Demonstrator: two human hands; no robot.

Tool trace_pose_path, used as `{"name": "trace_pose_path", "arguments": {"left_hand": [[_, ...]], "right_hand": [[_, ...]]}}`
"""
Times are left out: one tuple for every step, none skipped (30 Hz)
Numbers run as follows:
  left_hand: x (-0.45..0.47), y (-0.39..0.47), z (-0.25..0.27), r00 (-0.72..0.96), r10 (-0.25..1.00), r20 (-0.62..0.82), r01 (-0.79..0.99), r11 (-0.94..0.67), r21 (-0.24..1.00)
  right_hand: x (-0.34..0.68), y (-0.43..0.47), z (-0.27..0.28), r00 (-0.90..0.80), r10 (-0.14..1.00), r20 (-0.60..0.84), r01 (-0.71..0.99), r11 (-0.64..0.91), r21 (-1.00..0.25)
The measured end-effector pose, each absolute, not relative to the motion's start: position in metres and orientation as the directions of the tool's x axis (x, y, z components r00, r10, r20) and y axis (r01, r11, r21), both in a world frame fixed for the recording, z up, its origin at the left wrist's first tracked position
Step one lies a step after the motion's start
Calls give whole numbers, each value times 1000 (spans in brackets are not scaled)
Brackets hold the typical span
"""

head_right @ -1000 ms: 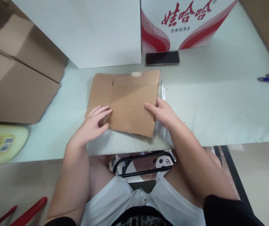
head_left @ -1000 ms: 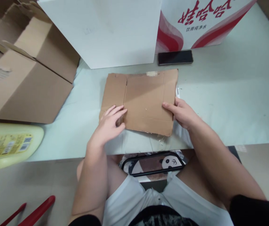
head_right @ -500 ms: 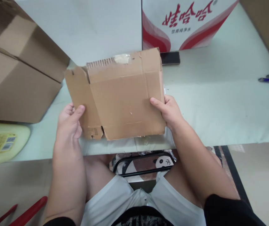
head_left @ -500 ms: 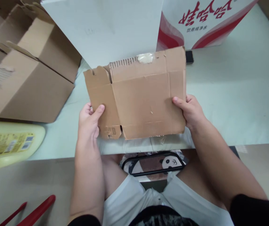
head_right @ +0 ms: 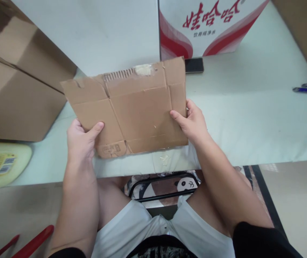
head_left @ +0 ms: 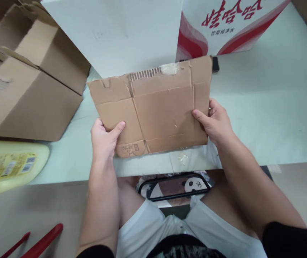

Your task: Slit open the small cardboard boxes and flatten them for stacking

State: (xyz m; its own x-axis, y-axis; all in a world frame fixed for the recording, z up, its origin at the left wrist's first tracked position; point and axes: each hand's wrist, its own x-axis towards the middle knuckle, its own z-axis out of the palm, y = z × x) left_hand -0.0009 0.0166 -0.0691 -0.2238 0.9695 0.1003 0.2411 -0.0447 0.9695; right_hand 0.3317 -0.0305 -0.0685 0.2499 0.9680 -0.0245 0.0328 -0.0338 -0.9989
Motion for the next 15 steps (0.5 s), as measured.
{"name": "trace_pose_path", "arguments": {"left_hand": [[0,17,-69,-222,969,107,245,-51,968],[0,17,-70,-221,968,118,250,-61,966],[1,17,-70,-223,966,132,252,-74,965],[2,17,-69,-225,964,144,250,-86,964],[2,17,-68,-230,961,152,241,-95,966],[3,17,-67,-243,957,155,224,-100,969],[4,17,-65,-261,953,153,200,-102,974],[4,17,-63,-280,949,146,175,-99,979],[4,17,-61,-298,945,135,151,-93,984],[5,16,-59,-313,942,121,128,-85,988],[5,16,-58,-325,940,107,108,-76,991],[5,16,-56,-331,939,94,93,-67,993],[6,16,-55,-335,939,82,80,-59,995],[6,16,-54,-337,939,70,64,-51,997],[6,16,-54,-333,941,56,49,-42,998]], "right_hand": [[332,-30,-69,257,966,-27,23,-34,-999],[332,-30,-69,265,964,-27,18,-33,-999],[331,-30,-69,272,962,-26,17,-32,-999],[331,-30,-68,275,961,-26,14,-31,-999],[330,-30,-68,276,961,-27,7,-30,-1000],[329,-31,-67,270,962,-31,-7,-30,-1000],[328,-31,-66,258,965,-40,-27,-35,-999],[327,-32,-64,242,969,-56,-49,-45,-998],[326,-33,-62,222,972,-77,-70,-63,-996],[325,-33,-60,199,975,-104,-87,-88,-992],[325,-34,-58,176,975,-132,-101,-116,-988],[325,-36,-56,152,975,-161,-114,-145,-983],[325,-37,-53,125,974,-189,-133,-173,-976],[326,-39,-51,89,972,-217,-157,-201,-967],[327,-42,-48,47,969,-243,-178,-231,-956]]}}
